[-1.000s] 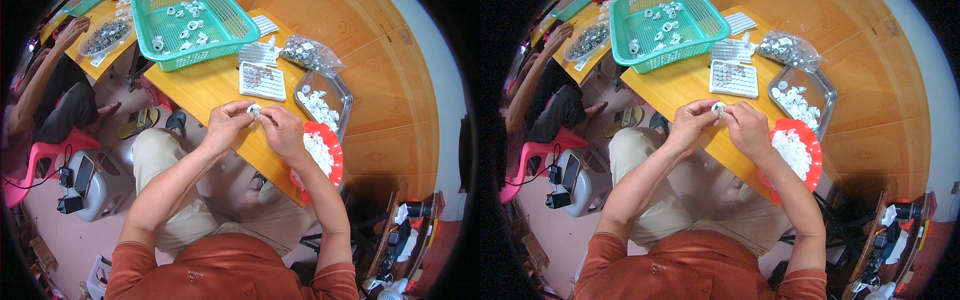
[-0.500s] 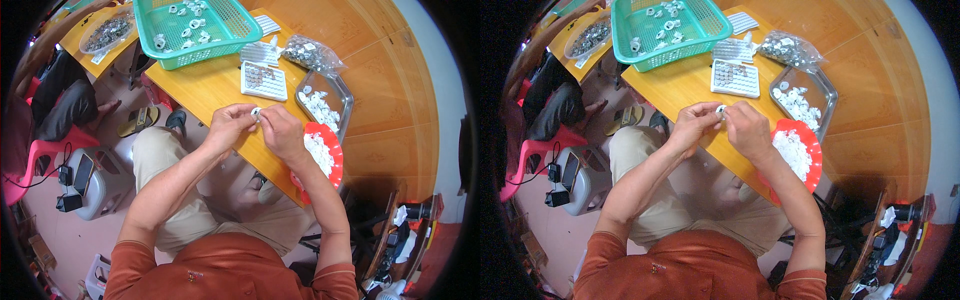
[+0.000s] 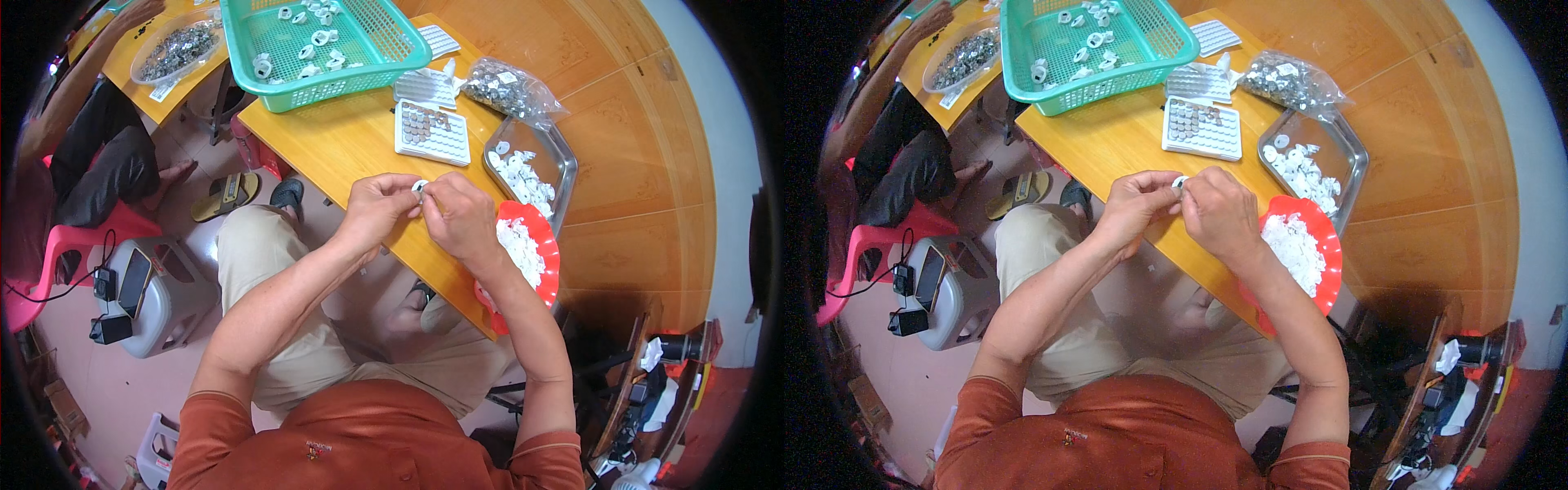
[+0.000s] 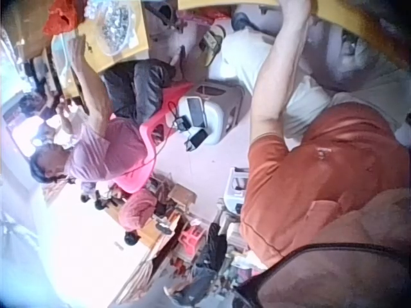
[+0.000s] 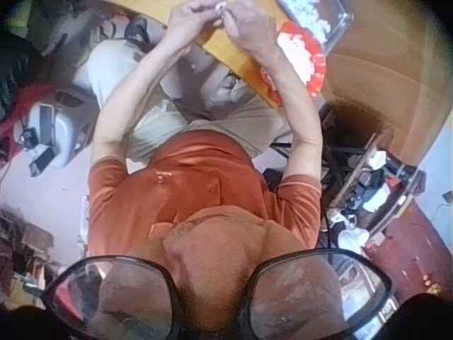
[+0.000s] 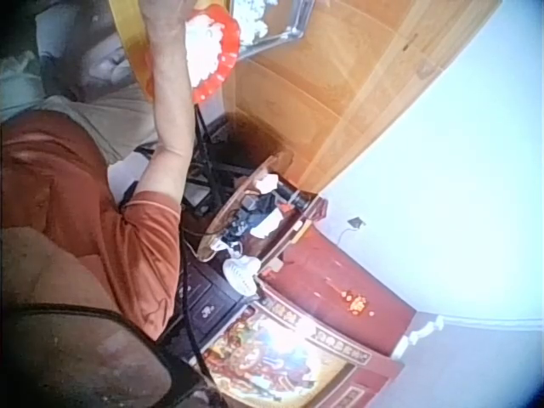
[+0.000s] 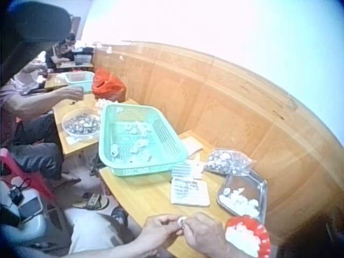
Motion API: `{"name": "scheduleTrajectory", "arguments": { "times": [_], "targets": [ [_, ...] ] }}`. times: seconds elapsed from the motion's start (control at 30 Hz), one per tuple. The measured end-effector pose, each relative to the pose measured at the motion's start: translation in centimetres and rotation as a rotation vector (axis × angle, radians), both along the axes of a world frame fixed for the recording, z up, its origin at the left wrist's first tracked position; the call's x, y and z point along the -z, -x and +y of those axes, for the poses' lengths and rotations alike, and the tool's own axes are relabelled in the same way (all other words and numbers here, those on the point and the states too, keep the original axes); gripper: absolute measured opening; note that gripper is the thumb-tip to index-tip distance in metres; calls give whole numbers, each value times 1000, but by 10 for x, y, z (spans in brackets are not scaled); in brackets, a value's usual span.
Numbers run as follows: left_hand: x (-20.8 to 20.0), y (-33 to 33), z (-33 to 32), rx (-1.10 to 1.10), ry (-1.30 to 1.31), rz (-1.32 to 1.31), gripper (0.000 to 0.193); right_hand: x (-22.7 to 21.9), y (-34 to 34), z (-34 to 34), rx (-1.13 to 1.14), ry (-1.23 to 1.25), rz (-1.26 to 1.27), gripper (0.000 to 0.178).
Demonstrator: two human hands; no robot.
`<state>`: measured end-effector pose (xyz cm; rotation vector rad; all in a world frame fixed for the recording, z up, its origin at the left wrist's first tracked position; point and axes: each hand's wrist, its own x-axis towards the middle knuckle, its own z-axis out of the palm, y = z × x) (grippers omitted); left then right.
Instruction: Assembling small white plastic components by manually inserting metal parts.
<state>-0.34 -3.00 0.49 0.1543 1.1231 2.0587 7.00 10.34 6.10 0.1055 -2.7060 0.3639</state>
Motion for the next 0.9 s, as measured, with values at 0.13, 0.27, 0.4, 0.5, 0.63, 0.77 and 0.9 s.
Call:
{"name": "scheduleTrajectory", "arguments": {
  "times": [0.13,0.27,0.4,0.5,0.63,0.77,0.9],
  "targets": [
    [6,0,1,9,11,41,26,0,3,-4,69,90,-3,6],
    [3,0,1,2,37,66,26,4,6,4,204,391,-162,7],
    [-1,-1,0,-2,75,53,25,6,6,11,246,703,-318,7],
    [-3,-1,0,-1,64,57,24,10,6,14,296,866,-343,10],
    [-2,1,-1,22,42,88,24,5,9,14,335,1002,-345,14],
    [-3,1,-3,15,21,83,24,-2,9,12,365,1237,-408,16],
    [-4,2,-3,16,-16,68,26,-5,9,10,382,1361,-406,13]
  ]
}}
